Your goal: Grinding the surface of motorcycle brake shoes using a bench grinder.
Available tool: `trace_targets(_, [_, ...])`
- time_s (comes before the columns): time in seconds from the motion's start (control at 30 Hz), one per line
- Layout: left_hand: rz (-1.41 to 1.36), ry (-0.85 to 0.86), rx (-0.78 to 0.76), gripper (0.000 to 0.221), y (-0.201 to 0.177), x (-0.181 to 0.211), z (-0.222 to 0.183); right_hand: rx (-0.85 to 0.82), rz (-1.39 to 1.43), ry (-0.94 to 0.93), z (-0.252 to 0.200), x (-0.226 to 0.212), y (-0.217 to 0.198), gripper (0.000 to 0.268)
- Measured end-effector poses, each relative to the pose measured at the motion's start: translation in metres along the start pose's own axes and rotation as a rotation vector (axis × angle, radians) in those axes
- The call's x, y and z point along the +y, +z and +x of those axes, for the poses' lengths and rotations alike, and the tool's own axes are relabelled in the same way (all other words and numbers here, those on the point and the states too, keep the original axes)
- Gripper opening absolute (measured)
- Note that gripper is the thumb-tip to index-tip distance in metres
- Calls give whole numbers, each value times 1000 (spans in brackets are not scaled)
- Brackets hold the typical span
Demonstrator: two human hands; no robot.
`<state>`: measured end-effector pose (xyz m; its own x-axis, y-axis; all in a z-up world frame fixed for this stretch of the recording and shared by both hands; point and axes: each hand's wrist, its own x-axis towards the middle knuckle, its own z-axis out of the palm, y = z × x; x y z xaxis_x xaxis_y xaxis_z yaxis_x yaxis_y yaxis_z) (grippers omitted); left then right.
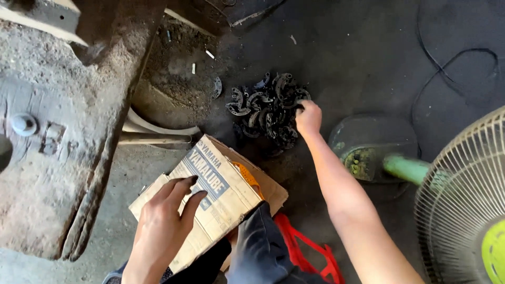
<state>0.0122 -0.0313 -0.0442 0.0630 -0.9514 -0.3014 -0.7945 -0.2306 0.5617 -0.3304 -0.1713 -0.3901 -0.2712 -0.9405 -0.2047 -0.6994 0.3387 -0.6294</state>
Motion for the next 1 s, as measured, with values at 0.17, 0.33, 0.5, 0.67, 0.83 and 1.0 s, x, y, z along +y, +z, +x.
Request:
trace_targets(0.17, [20,-72,-38,28,2,-5,5,-156,-499,-151,3,-3,48,48])
trace_targets(0.33, [-3,-66,-28,28,-5,2,5,-267,-533,-29,0,-17,30,23])
trace_targets(0.5, [-45,34,10,30,-11,6,-4,-131,192,243,-13,-63,-24,21])
trace_targets(0.67, [12,48,57,27,4,-16,-6,-213,1042,231,-76,-200,-80,38])
trace_targets(0.83, [-512,78,201,46,-13,-19,-3,-593,1162,110,-134,-300,-101,31])
trace_targets(1.0, [-825,-26,289,31,-25,-44,1,-842,1093,-22,-173,-389,-99,30])
